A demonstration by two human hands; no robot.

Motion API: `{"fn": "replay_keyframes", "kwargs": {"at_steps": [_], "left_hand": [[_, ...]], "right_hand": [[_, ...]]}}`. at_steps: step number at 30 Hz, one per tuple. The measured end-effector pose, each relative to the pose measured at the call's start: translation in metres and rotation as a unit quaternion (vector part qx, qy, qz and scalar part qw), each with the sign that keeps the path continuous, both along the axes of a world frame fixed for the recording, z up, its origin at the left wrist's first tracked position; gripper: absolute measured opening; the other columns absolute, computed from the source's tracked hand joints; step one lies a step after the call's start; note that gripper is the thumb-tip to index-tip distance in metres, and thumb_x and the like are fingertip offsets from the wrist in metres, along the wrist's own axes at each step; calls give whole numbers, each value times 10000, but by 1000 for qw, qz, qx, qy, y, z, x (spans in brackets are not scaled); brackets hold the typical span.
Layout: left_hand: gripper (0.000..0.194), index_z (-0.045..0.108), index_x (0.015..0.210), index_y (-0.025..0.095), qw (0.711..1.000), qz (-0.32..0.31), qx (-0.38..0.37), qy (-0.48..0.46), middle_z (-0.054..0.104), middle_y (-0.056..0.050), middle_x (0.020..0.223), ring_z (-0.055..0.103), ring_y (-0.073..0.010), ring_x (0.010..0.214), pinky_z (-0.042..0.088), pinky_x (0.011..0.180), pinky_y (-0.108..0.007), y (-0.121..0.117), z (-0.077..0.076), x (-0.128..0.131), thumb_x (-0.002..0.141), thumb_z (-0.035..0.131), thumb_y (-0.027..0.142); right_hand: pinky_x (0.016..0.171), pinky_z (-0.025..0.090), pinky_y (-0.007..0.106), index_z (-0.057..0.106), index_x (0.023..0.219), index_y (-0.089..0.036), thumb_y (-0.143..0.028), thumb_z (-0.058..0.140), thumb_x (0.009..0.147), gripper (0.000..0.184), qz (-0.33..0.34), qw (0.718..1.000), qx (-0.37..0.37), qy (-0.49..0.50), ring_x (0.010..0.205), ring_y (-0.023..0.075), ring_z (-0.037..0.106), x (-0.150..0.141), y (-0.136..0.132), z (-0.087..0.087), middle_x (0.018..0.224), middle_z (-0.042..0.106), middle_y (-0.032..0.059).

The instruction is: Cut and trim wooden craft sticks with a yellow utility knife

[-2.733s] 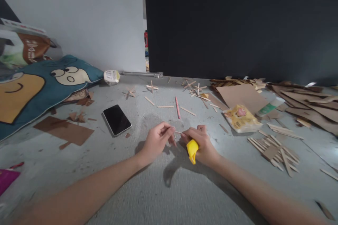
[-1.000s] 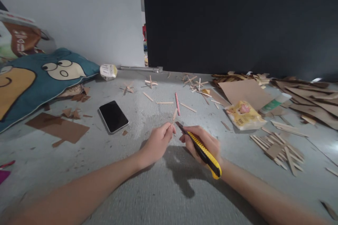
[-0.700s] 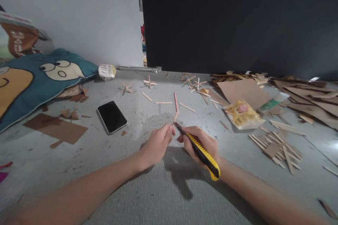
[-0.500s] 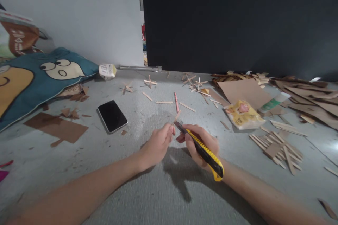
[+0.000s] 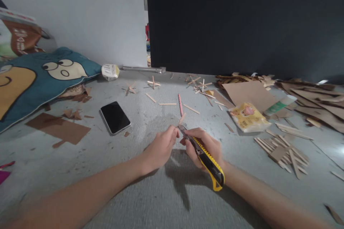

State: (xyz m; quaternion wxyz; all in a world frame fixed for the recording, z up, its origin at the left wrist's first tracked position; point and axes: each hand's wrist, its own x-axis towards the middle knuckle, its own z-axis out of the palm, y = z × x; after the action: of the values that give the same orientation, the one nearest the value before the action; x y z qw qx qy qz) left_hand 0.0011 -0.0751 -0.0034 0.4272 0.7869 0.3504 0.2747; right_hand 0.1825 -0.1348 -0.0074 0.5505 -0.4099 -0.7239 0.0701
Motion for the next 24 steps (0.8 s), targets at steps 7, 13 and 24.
{"fn": "replay_keyframes", "kwargs": {"at_steps": [7,13,24], "left_hand": [[386,501,915,224,1000,16,9,-8,560,13,735,561,-167,697,413,695,-305,0,0,1,1114,273,464],[373,499,904,227,1000,20,12,-10,534,22,693,549,-164,664,398,679,-304,1,0,2,1112,280,446],[353,417,853,236,1000,20,18,14,478,49,665,475,-142,601,329,620,-284,4,0,2,1108,281,439]], "right_hand": [[639,628,311,607,1195,-294,-108,627,920,333,-9,1000,15,-23,728,187,752,-5,1,1,970,733,63],[654,623,315,598,1193,-309,-87,625,911,360,-17,999,11,-26,731,186,757,-5,1,-2,971,733,40],[584,593,290,616,1063,-261,-203,644,946,134,-15,994,-82,66,632,151,711,-7,1,-7,871,731,22]]}}
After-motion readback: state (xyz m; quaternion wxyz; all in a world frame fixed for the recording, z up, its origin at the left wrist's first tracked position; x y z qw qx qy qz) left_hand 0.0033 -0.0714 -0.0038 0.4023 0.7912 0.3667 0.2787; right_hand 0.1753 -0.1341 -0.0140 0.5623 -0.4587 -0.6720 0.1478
